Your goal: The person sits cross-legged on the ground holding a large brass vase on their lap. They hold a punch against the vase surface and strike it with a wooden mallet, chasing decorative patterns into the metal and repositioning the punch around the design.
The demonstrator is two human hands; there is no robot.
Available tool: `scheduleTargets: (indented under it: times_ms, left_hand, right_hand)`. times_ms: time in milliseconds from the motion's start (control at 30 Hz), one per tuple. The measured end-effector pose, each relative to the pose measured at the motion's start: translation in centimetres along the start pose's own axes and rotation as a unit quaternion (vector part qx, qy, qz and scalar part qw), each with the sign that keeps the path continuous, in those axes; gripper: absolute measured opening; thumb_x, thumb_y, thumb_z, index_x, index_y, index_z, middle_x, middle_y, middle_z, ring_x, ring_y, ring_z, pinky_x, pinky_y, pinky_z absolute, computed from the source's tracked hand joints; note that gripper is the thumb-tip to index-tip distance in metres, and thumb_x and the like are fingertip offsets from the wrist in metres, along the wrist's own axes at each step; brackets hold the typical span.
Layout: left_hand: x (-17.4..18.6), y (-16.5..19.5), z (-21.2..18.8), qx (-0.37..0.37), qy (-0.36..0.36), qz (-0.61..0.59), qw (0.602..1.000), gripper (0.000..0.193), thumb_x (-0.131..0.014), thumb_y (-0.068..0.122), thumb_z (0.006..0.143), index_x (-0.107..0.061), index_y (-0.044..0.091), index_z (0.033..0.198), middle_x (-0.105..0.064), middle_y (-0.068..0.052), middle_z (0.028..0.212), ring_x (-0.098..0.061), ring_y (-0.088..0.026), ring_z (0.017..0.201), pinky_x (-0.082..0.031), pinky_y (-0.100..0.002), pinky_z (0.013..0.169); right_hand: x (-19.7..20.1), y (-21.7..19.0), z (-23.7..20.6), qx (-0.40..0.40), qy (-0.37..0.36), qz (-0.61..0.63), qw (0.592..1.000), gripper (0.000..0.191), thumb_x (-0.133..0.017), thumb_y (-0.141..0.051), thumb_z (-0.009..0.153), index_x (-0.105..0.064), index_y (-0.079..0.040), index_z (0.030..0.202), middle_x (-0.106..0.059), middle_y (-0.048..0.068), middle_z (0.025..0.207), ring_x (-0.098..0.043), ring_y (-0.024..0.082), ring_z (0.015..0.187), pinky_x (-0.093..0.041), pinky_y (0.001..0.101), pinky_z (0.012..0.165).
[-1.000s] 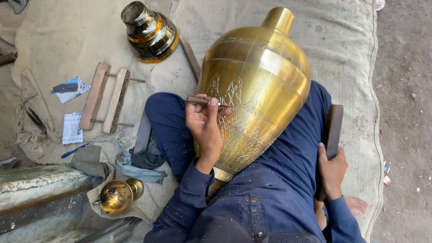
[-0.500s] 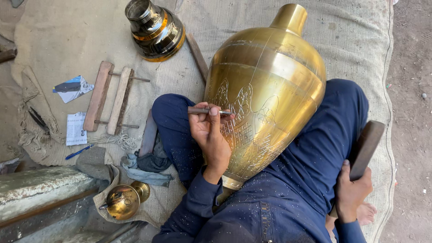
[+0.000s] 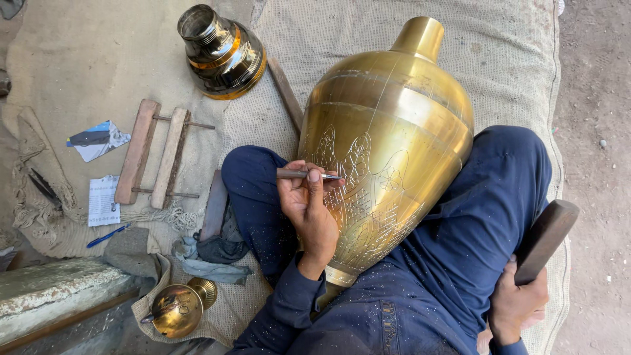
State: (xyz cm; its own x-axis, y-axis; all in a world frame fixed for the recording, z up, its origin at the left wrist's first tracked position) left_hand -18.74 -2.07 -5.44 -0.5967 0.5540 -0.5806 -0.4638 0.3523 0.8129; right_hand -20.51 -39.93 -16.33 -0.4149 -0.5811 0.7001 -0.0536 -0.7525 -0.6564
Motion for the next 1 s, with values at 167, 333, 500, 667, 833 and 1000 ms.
scheduleTargets:
  times_ms: [167, 333, 500, 667, 833, 1000]
  left_hand:
    - [-0.2, -0.4, -0.7, -0.007, 0.002, 0.008, 1.0, 0.023, -0.057, 0.009, 0.107, -0.046, 0.002, 0.125, -0.059, -0.01, 0.102, -0.067, -0.019, 0.09, -0.064, -0.037, 0.078]
    - [-0.5, -0.6, -1.4, -0.026, -0.009, 0.022, 0.999, 0.024, -0.058, 0.01, 0.107, -0.046, 0.001, 0.126, -0.059, -0.01, 0.103, -0.066, -0.018, 0.091, -0.063, -0.036, 0.078]
    - [-0.9, -0.4, -1.9, -0.033, -0.009, 0.032, 0.999, 0.024, -0.059, 0.01, 0.107, -0.047, 0.0, 0.125, -0.058, -0.009, 0.102, -0.064, -0.017, 0.088, -0.062, -0.034, 0.076]
    - [-1.4, -0.5, -2.4, -0.036, -0.023, 0.045, 0.998, 0.023, -0.059, 0.01, 0.106, -0.047, 0.001, 0.124, -0.059, -0.008, 0.1, -0.063, -0.015, 0.086, -0.061, -0.032, 0.074]
    - [-1.7, -1.1, -3.0, -0.043, -0.046, 0.057, 0.996, 0.022, -0.059, 0.007, 0.106, -0.048, 0.001, 0.124, -0.059, -0.007, 0.101, -0.063, -0.014, 0.088, -0.059, -0.03, 0.076]
    - [-1.8, -0.9, -2.7, -0.016, -0.076, 0.099, 0.992, 0.028, -0.065, 0.007, 0.104, -0.05, 0.0, 0.127, -0.061, -0.006, 0.099, -0.063, -0.012, 0.088, -0.057, -0.027, 0.074]
  right_hand:
    - [0.3, 0.2, 0.5, -0.022, -0.02, 0.009, 1.0, 0.02, -0.069, -0.013, 0.109, -0.065, 0.007, 0.11, -0.069, 0.017, 0.087, -0.065, 0.02, 0.076, -0.05, 0.0359, 0.078]
    - [-0.6, 0.3, 2.2, -0.07, -0.077, 0.007, 0.995, 0.032, -0.07, -0.024, 0.109, -0.065, 0.007, 0.104, -0.068, 0.018, 0.08, -0.063, 0.022, 0.072, -0.05, 0.0375, 0.071]
    - [-1.8, -0.4, 4.9, -0.093, -0.132, 0.001, 0.987, 0.041, -0.072, -0.034, 0.105, -0.067, 0.006, 0.103, -0.066, 0.017, 0.076, -0.066, 0.024, 0.067, -0.05, 0.0359, 0.067]
    - [-1.5, 0.4, 6.5, -0.172, -0.212, 0.086, 0.958, 0.044, -0.073, -0.039, 0.1, -0.067, 0.004, 0.1, -0.067, 0.016, 0.074, -0.064, 0.024, 0.062, -0.05, 0.0377, 0.059]
    - [-1.2, 0.8, 5.6, -0.058, -0.128, 0.051, 0.989, 0.042, -0.076, -0.035, 0.102, -0.068, 0.005, 0.098, -0.069, 0.013, 0.081, -0.066, 0.019, 0.072, -0.051, 0.0342, 0.069]
    - [-0.2, -1.6, 5.0, -0.083, -0.14, 0.094, 0.982, 0.031, -0.076, -0.025, 0.1, -0.065, 0.004, 0.102, -0.068, 0.013, 0.08, -0.064, 0.016, 0.069, -0.051, 0.0315, 0.065]
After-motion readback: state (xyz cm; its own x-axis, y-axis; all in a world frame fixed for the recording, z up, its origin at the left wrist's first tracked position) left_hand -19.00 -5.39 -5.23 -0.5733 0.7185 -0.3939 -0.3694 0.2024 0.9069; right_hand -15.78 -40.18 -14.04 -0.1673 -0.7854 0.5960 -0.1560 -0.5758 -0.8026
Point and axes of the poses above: each hand's wrist, its own z-axis towards the middle knuckle, its own x-axis out of the back of the hand, y = z × x, the point moved 1 cm from there along z, towards the middle knuckle
